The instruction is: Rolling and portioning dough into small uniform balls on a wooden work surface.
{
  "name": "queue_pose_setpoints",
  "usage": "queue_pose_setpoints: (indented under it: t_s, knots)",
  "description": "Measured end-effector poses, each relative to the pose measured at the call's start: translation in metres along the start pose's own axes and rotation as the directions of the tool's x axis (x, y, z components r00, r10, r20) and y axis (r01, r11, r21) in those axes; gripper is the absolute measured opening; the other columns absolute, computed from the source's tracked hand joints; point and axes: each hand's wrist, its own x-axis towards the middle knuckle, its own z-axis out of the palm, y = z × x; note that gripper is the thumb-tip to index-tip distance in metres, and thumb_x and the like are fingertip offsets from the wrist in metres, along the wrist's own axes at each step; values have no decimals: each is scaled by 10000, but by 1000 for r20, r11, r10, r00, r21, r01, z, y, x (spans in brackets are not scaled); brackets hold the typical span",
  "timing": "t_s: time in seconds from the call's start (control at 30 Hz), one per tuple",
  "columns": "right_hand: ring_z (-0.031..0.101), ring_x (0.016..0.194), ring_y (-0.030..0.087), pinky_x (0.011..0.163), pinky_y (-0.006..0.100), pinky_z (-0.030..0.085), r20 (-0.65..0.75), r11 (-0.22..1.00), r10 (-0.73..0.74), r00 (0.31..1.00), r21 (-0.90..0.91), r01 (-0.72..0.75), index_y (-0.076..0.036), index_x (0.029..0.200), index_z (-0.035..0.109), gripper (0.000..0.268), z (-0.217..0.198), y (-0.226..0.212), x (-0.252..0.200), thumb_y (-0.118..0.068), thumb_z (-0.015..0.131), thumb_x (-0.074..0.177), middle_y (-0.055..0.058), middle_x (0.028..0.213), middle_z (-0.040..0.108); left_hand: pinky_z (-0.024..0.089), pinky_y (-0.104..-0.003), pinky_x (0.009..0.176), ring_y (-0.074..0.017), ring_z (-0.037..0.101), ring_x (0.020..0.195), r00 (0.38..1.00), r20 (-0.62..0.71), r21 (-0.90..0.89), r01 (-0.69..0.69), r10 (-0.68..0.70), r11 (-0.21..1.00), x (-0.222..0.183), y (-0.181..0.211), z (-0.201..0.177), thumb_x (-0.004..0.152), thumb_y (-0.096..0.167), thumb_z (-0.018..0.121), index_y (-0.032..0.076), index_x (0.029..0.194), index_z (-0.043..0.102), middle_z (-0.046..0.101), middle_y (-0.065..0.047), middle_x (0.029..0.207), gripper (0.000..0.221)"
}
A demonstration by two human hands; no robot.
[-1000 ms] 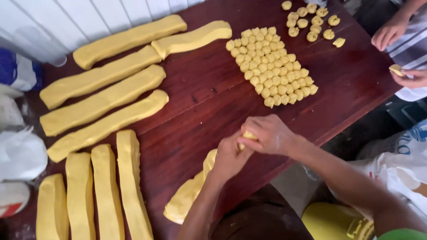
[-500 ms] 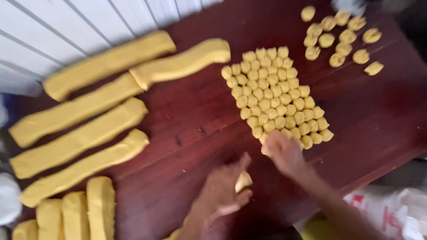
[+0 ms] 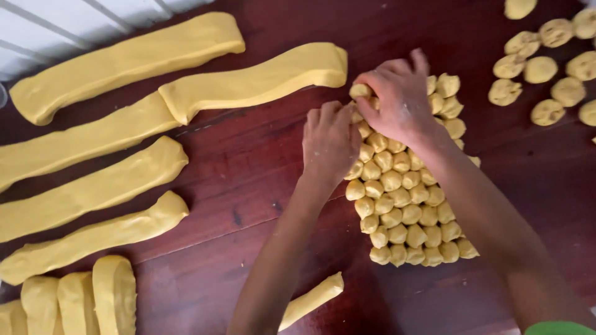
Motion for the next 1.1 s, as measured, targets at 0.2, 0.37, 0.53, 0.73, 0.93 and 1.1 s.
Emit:
queue_pose_setpoints:
  t_s: [0.2,0.37,0.53,0.73,0.93,1.1]
  knots:
    - [572,1074,260,1062,555,321,-80,997,-11,997,-81,4,-133,1034,817,105,11,6,-3,-215,806,968,74,1157,706,491,-442,1038,-276,576,1220,985,-60,95,-154,160,984,33,-28,-13,919,143,712,153,1366,589,623,-84,1330,464]
    - [559,978,248,946,501,406,59,995,56,997,-90,-51,-181,1113,767,184,9,-2,-2,-266,787,952,77,1144,682,96,-793,1182,-475,54,1500,881,377,258,-396,286,881,104,-72,10,919,164,718,350,1549,494,148,-96,1675,695]
    - [610,931,202,953,403,380,-66,999,-7,998,-46,4,-129,1110,760,197,5,-11,-7,-180,817,928,29,997,707,444,-359,750,-205,553,861,929,-108,338,-299,353,892,108,-82,35,942,415,728,219,1133,622,581,-19,1038,294]
    - [615,1098,354,1063,653,340,-4,995,98,995,-1,-98,-80,1418,635,504,-14,-29,-8,-177,762,941,103,1305,660,162,-695,1195,-468,233,1504,940,341,325,-150,32,934,115,-69,17,1095,623,539,383,1611,211,312,-174,1656,657]
    - [642,1023,239,1140,777,249,89,989,-91,992,-107,101,-145,903,626,235,0,-21,-14,56,738,948,-31,957,646,305,-564,1236,-375,397,1517,993,78,-68,-82,88,994,-57,-20,-163,1028,267,659,144,1542,479,407,-161,1619,558]
    - [526,671,229,571,397,470,101,982,143,985,107,-154,-16,955,637,84,12,-58,-87,52,644,906,85,829,556,338,-559,1179,-379,517,1384,973,76,-5,217,-216,976,-294,-40,-232,991,279,669,137,1453,585,535,-157,1499,491]
